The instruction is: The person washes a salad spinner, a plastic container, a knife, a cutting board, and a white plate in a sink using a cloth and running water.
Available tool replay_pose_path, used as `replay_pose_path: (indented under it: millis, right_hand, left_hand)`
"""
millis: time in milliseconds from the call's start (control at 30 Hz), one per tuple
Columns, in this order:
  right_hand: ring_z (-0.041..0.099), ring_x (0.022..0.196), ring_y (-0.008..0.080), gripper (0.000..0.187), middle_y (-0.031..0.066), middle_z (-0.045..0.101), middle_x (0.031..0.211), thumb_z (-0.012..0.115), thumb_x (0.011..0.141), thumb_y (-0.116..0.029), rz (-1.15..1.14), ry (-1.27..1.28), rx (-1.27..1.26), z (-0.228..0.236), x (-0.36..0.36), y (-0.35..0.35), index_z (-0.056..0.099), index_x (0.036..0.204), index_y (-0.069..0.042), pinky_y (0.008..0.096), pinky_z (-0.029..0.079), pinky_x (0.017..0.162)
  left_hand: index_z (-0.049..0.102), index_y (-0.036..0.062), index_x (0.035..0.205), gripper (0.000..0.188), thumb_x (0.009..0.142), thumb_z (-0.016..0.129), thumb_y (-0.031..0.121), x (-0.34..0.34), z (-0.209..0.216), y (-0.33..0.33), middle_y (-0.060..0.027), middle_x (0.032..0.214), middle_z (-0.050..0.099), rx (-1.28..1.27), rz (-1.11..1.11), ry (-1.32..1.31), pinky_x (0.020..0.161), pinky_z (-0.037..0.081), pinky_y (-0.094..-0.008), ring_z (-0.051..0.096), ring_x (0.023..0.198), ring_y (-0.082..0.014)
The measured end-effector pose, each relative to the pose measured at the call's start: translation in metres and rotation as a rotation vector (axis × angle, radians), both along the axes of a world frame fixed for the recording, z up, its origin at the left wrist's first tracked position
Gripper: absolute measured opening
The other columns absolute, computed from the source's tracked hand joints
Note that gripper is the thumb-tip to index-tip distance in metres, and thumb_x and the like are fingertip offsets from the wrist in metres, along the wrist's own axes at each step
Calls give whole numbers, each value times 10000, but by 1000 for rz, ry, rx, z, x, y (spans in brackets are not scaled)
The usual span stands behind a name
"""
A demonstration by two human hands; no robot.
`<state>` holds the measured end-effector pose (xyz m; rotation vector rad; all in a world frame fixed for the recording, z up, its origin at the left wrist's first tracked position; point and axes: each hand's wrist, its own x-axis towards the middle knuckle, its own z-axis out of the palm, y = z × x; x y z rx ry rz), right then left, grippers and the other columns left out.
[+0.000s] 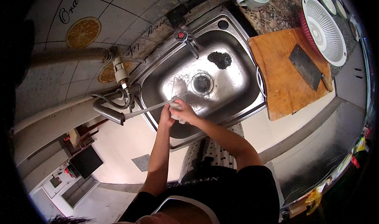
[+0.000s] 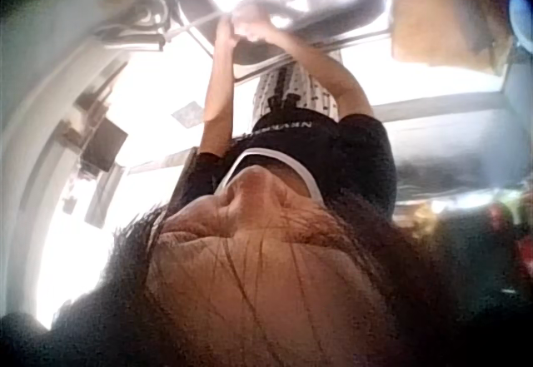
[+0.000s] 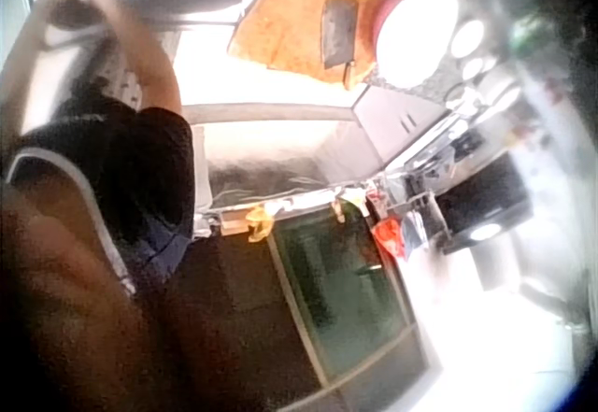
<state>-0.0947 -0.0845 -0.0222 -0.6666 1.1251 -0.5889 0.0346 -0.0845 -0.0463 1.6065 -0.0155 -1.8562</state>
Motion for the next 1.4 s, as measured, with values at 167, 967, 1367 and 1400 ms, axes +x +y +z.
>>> replay_pose_path:
  millis: [167, 967, 1367, 1400]
  right_hand:
    - [550, 852, 270, 310, 129, 558, 919, 605, 708, -185, 91, 215, -489, 8, 3, -5, 492, 978, -83, 345, 427, 745]
    - [572, 796, 312, 264, 159, 592, 807, 571, 660, -271, 146, 501, -693, -2, 5, -20, 578, 818, -59, 413, 444, 718]
    - [566, 749, 329, 248, 162, 569, 745, 554, 664, -289, 79, 473, -544, -21, 0, -28, 572, 753, -59, 413, 445, 659]
    - [564, 747, 329, 239, 163, 567, 746, 555, 669, -284, 61, 405, -500, -22, -4, -32, 566, 753, -60, 418, 441, 655]
  left_hand:
    - [523, 64, 1035, 287, 864, 420, 270, 23, -11, 4, -70, 975, 571, 37, -53, 19, 735, 479, -327, 559, 893, -186]
    - [531, -1, 1033, 375, 895, 402, 322, -14, 27, 16, 64, 542, 351, -24, -212, -201, 304, 214, -177, 297, 385, -26]
    - [403, 103, 616, 355, 885, 411, 334, -6, 35, 12, 32, 486, 369, -120, -402, -260, 310, 209, -200, 327, 361, -59]
    - [401, 103, 620, 349, 885, 410, 328, -4, 38, 12, 30, 485, 372, -112, -388, -236, 307, 207, -198, 329, 360, -61]
